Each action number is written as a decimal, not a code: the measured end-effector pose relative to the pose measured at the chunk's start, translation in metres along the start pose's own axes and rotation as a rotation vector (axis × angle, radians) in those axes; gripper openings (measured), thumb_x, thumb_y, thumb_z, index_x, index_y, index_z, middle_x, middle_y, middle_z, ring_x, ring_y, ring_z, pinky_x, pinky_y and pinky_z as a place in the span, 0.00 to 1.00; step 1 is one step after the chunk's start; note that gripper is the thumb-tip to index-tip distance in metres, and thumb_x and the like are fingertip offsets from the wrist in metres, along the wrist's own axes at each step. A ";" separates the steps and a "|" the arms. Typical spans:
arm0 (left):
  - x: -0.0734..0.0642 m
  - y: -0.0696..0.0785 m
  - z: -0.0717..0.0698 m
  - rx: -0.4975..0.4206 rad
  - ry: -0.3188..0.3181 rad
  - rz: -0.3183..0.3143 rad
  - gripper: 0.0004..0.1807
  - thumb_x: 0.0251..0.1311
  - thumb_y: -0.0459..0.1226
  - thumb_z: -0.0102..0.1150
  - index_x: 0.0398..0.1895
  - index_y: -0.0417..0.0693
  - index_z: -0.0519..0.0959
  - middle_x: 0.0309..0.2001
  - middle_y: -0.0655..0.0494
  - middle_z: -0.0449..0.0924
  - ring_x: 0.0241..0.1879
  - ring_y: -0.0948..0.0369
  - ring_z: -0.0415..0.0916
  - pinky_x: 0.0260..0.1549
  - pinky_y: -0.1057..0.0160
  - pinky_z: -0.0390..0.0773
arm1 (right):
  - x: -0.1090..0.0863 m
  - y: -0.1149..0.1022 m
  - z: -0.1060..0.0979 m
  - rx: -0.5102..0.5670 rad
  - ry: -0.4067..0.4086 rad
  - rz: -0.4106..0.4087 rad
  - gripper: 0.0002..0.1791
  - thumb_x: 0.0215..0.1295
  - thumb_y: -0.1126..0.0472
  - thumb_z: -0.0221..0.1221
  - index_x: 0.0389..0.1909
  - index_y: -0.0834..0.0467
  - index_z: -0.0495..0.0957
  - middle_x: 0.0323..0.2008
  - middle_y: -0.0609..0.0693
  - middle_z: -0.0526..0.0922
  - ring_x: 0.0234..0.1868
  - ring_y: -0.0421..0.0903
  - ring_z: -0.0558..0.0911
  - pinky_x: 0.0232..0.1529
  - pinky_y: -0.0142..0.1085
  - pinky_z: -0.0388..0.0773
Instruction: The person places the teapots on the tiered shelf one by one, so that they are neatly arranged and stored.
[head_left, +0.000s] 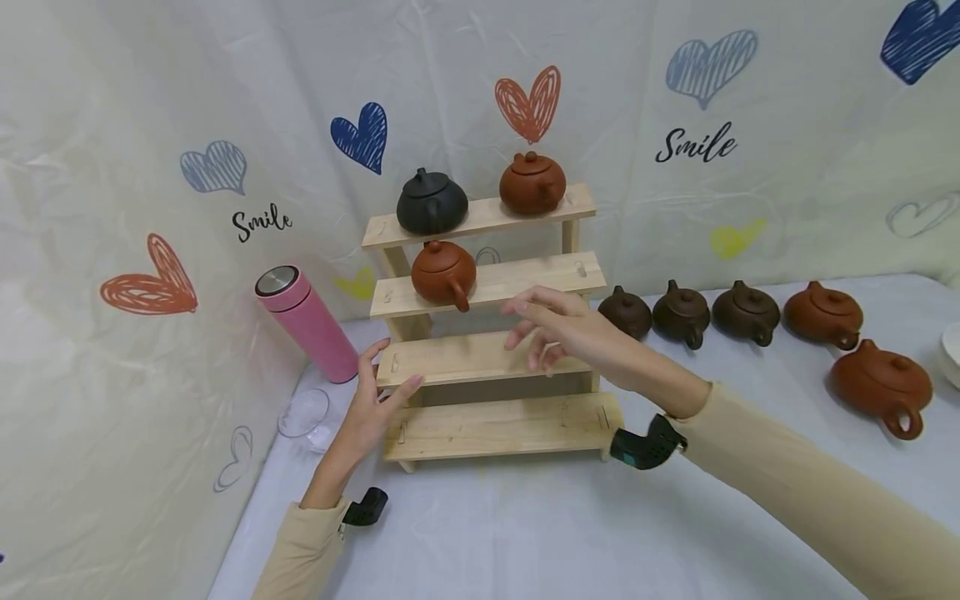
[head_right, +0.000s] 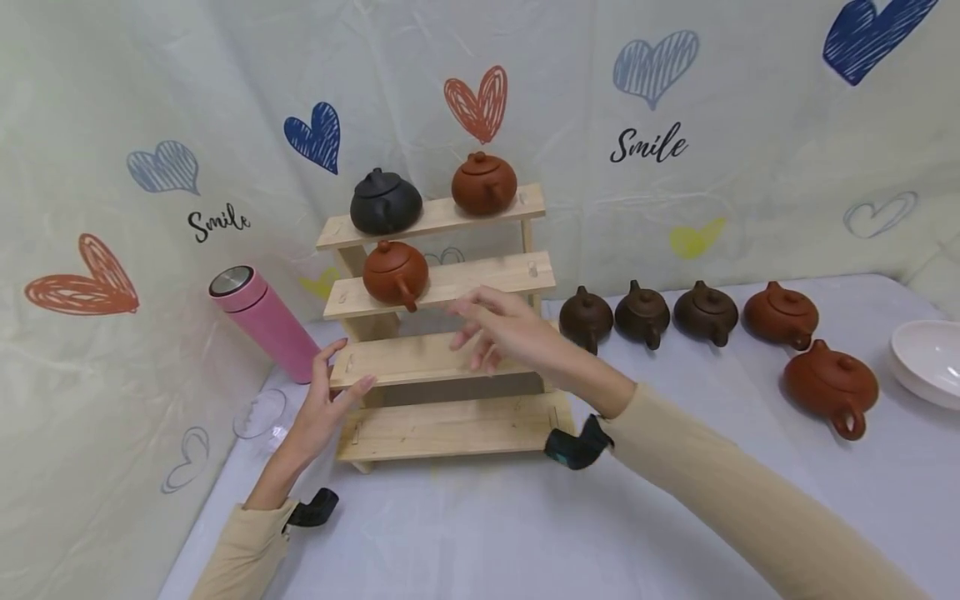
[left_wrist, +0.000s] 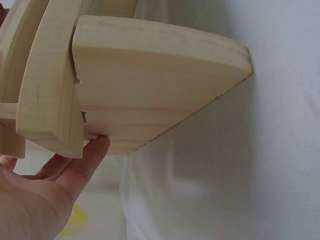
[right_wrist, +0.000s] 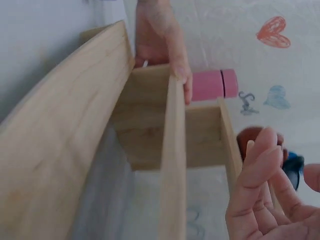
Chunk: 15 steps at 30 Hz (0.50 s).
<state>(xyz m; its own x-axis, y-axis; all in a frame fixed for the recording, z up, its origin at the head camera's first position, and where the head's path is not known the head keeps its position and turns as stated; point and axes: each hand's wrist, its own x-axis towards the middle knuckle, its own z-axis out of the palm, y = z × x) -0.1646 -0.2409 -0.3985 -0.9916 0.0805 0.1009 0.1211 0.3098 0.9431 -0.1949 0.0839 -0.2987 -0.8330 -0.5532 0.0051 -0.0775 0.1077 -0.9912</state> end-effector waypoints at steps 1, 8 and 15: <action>0.001 -0.001 0.000 -0.002 -0.002 0.001 0.47 0.72 0.39 0.63 0.82 0.51 0.43 0.69 0.34 0.60 0.70 0.43 0.64 0.69 0.39 0.61 | -0.009 0.005 -0.007 -0.018 0.004 0.004 0.23 0.86 0.52 0.46 0.66 0.66 0.70 0.44 0.60 0.85 0.29 0.48 0.83 0.29 0.36 0.79; 0.000 -0.004 0.001 0.004 0.006 0.000 0.47 0.72 0.38 0.64 0.82 0.49 0.42 0.69 0.34 0.59 0.70 0.42 0.64 0.67 0.39 0.64 | -0.072 0.044 -0.069 -0.173 0.109 0.015 0.19 0.85 0.56 0.48 0.63 0.66 0.71 0.41 0.59 0.84 0.30 0.51 0.83 0.27 0.39 0.80; -0.002 -0.002 0.000 -0.001 0.001 -0.002 0.48 0.71 0.38 0.65 0.82 0.50 0.42 0.68 0.34 0.60 0.68 0.43 0.66 0.67 0.40 0.65 | -0.153 0.092 -0.145 -0.273 0.279 0.045 0.15 0.87 0.60 0.42 0.58 0.44 0.76 0.39 0.50 0.85 0.31 0.50 0.82 0.29 0.38 0.78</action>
<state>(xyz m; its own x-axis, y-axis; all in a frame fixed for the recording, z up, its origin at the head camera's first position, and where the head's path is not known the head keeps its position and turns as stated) -0.1629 -0.2414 -0.4010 -0.9919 0.0785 0.0996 0.1192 0.3094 0.9434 -0.1534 0.2981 -0.3714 -0.9530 -0.3007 0.0355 -0.1490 0.3635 -0.9196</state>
